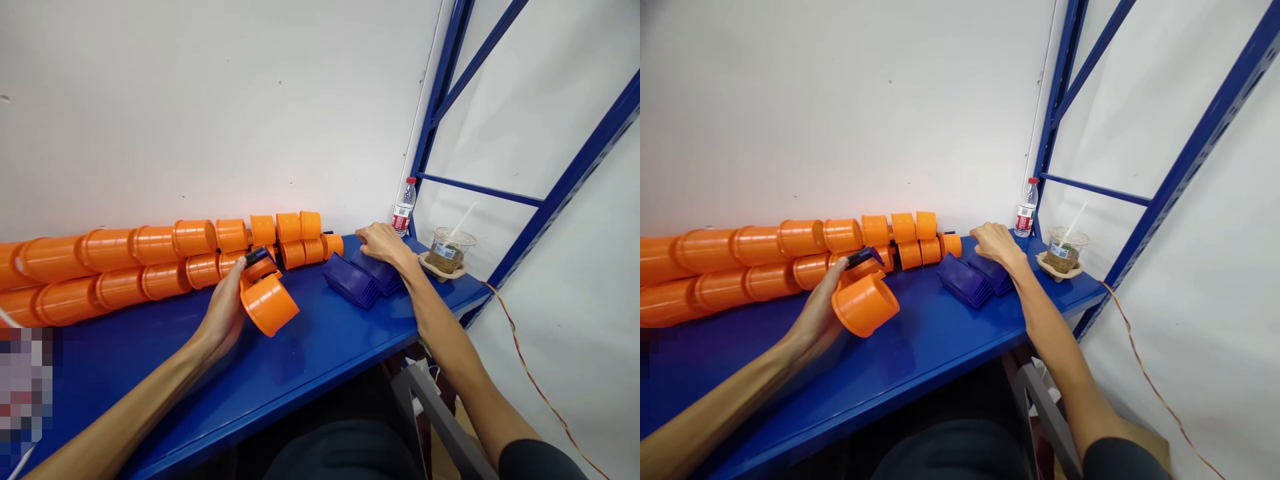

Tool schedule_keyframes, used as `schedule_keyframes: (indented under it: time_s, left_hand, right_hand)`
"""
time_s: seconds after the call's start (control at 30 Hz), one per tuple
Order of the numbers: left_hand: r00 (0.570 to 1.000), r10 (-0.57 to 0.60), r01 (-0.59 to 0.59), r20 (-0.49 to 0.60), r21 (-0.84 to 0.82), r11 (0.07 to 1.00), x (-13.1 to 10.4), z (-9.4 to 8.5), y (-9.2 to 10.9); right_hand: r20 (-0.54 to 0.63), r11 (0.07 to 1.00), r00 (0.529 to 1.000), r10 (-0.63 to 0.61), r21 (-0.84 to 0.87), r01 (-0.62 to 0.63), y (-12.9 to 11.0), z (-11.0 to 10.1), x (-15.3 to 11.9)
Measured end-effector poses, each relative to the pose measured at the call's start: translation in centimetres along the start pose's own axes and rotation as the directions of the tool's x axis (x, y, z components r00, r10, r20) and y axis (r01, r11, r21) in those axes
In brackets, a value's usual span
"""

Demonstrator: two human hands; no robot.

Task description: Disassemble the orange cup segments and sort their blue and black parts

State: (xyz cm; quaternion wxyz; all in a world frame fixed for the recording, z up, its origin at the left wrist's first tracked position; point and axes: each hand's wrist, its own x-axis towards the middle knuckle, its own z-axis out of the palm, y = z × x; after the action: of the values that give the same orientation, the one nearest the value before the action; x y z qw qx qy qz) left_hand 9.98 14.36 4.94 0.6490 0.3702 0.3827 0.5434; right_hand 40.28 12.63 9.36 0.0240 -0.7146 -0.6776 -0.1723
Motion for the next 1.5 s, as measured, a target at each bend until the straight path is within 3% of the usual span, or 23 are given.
schedule_keyframes:
  time_s: [0.33,0.4,0.5,0.57,0.6,0.67,0.7,0.77,0.87,0.93,1.0,1.07,1.13,1.2,1.3,1.4,1.5]
  left_hand:
    - [1.000,0.012,-0.012,0.014,0.009,1.000,0.4,-0.2,-0.4]
    - [0.999,0.024,-0.024,0.022,0.007,1.000,0.7,-0.4,-0.6]
    - [0.997,0.057,-0.058,0.049,0.011,0.998,1.4,-0.9,-1.2]
    - [0.993,0.091,-0.094,0.068,0.042,0.995,2.0,-1.3,-1.6]
    - [0.991,0.104,-0.110,0.082,0.066,0.992,2.2,-1.5,-1.8]
    - [0.986,0.114,-0.128,0.121,0.108,0.986,2.7,-1.9,-2.1]
    - [0.984,0.111,-0.129,0.142,0.125,0.984,2.8,-2.1,-2.3]
    - [0.978,0.110,-0.138,0.178,0.153,0.979,2.9,-2.4,-2.4]
    - [0.971,0.119,-0.156,0.209,0.166,0.974,2.8,-2.6,-2.2]
    - [0.962,0.103,-0.139,0.252,0.130,0.982,2.7,-2.5,-1.8]
    - [0.951,0.083,-0.121,0.298,0.110,0.987,2.5,-2.4,-1.4]
    - [0.945,0.082,-0.133,0.317,0.141,0.981,2.3,-2.2,-1.2]
    - [0.941,0.078,-0.149,0.330,0.197,0.969,2.2,-2.0,-1.3]
    - [0.936,0.060,-0.152,0.346,0.246,0.957,2.2,-1.9,-1.6]
    - [0.930,0.040,-0.156,0.366,0.293,0.943,2.2,-1.8,-2.0]
    - [0.932,0.036,-0.159,0.361,0.319,0.934,2.3,-1.8,-2.1]
    - [0.935,0.038,-0.160,0.353,0.323,0.933,2.3,-1.9,-2.0]
  right_hand:
    - [0.025,0.999,0.999,0.045,-0.007,-0.045,-0.2,0.3,0.0]
    - [-0.056,0.994,0.995,0.087,0.075,-0.083,-0.1,0.1,0.0]
    - [-0.310,0.951,0.940,0.142,0.306,-0.043,-1.4,-0.9,-1.0]
    - [-0.449,0.880,0.893,0.046,0.441,0.177,-3.4,-1.7,-2.4]
    - [-0.486,0.813,0.870,-0.083,0.472,0.342,-4.8,-2.0,-3.3]
    - [-0.486,0.656,0.769,-0.414,0.426,0.623,-7.8,-2.2,-5.0]
    - [-0.451,0.620,0.724,-0.521,0.383,0.685,-9.3,-2.2,-5.6]
    - [-0.360,0.635,0.698,-0.619,0.294,0.715,-11.9,-1.9,-6.1]
    - [-0.252,0.688,0.714,-0.653,0.197,0.699,-13.6,-1.8,-5.1]
    - [-0.281,0.702,0.725,-0.629,0.195,0.685,-12.7,-2.5,-3.9]
    - [-0.403,0.755,0.768,-0.498,0.233,0.612,-10.2,-3.7,-2.5]
    - [-0.514,0.839,0.811,-0.281,0.278,0.467,-7.0,-5.0,-0.8]
    - [-0.534,0.902,0.835,-0.131,0.285,0.324,-3.7,-5.9,1.3]
    - [-0.441,0.940,0.894,-0.077,0.266,0.212,-1.1,-6.1,3.4]
    - [-0.170,0.963,0.982,-0.082,0.242,0.122,0.9,-5.3,6.3]
    - [0.052,0.941,0.988,-0.149,0.316,0.125,1.2,-3.9,8.2]
    - [0.146,0.895,0.969,-0.201,0.428,0.122,1.0,-2.7,9.5]
